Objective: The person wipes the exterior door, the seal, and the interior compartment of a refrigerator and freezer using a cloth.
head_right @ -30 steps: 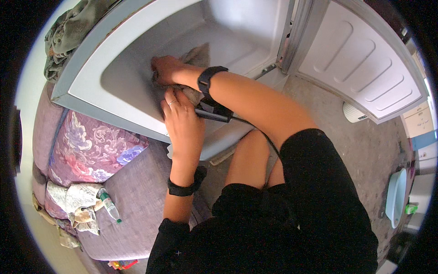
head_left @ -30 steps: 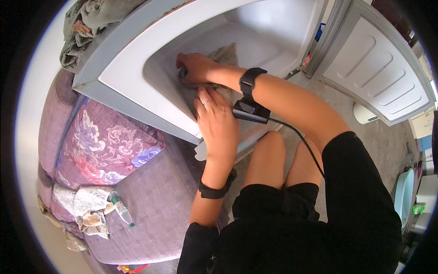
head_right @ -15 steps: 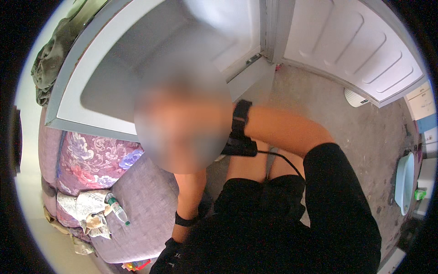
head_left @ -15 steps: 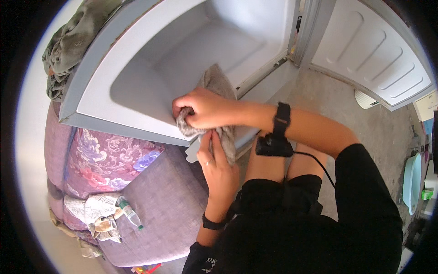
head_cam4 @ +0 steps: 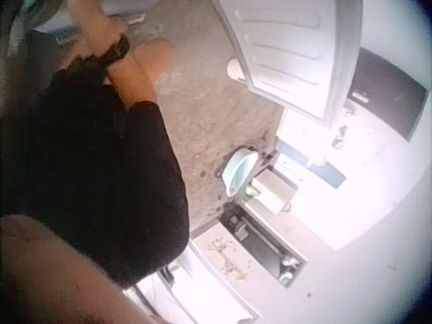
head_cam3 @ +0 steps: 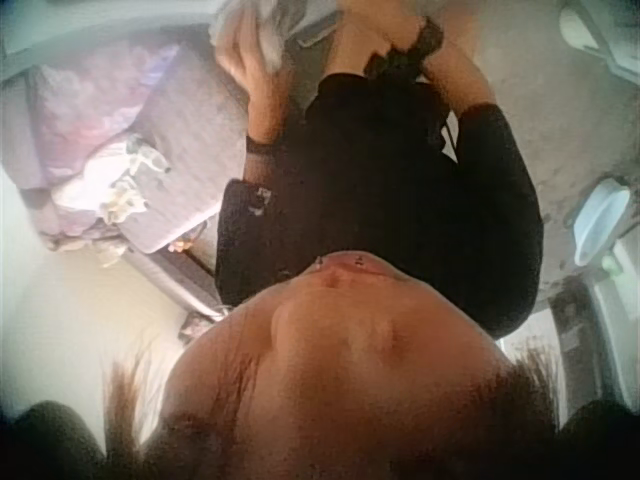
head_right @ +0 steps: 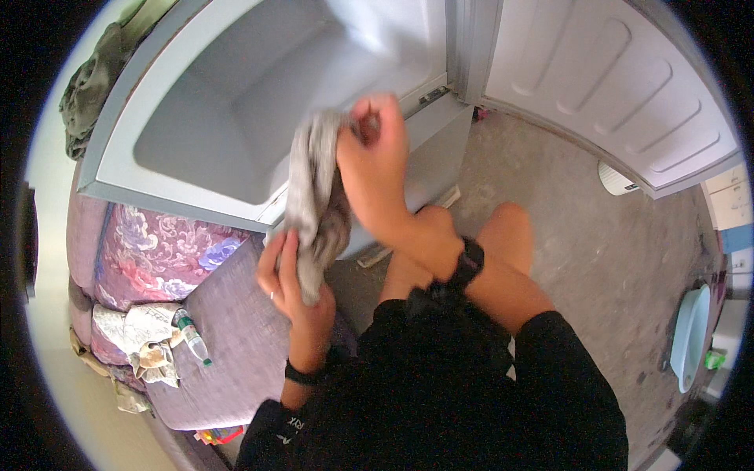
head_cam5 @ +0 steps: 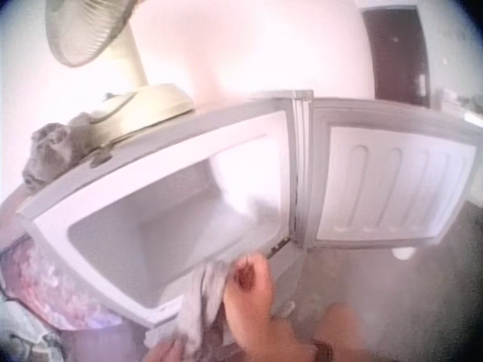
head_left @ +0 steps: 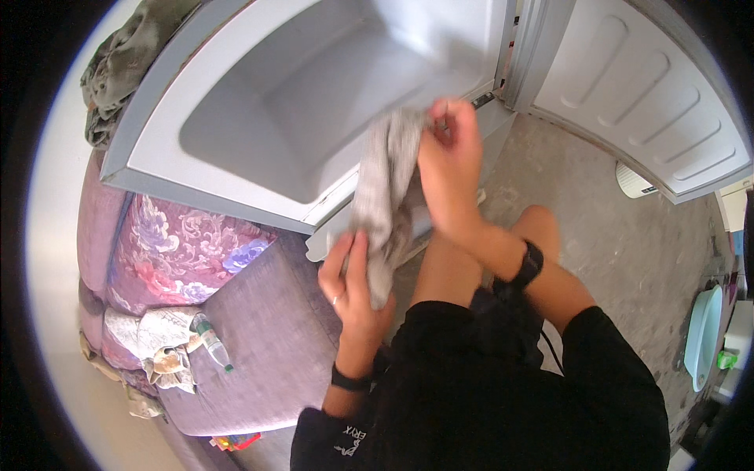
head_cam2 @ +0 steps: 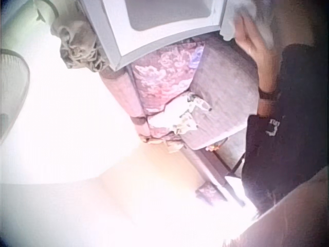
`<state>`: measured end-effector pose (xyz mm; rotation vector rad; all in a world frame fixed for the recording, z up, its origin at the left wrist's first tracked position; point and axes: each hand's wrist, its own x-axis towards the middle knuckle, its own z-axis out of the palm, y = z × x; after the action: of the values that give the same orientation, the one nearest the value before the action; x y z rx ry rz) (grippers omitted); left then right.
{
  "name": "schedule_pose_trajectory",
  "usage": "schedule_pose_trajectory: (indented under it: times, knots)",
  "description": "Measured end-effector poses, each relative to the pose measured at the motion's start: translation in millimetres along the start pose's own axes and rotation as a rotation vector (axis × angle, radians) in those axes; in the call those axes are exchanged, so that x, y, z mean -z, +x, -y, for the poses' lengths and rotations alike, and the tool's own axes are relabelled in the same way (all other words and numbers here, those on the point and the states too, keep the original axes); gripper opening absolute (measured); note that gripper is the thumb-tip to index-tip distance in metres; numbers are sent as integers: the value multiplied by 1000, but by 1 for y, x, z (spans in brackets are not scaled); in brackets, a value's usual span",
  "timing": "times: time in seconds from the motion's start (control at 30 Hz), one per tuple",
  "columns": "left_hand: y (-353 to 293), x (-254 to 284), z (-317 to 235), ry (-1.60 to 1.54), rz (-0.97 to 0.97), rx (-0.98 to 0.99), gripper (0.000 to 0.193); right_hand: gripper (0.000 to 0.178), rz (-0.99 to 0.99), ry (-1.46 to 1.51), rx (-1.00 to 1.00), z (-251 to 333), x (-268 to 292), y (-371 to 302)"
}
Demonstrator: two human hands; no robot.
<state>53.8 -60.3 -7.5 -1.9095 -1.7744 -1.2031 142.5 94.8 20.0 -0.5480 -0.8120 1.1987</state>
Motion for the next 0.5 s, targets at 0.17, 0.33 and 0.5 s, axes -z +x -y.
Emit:
schedule_pose_trajectory:
  times: [0.17, 0.33, 0.5]
  knots:
    - [76, -20, 0, -72, 6, -1, 57, 16, 364, -860, 338, -24, -38, 69]
    - [49, -6, 26, 62, -8, 93, 53, 29, 813, -1168, 498, -71, -49, 28]
    - [14, 2, 32, 21, -61, 154, 47, 26, 853, -1164, 486, -68, -49, 8]
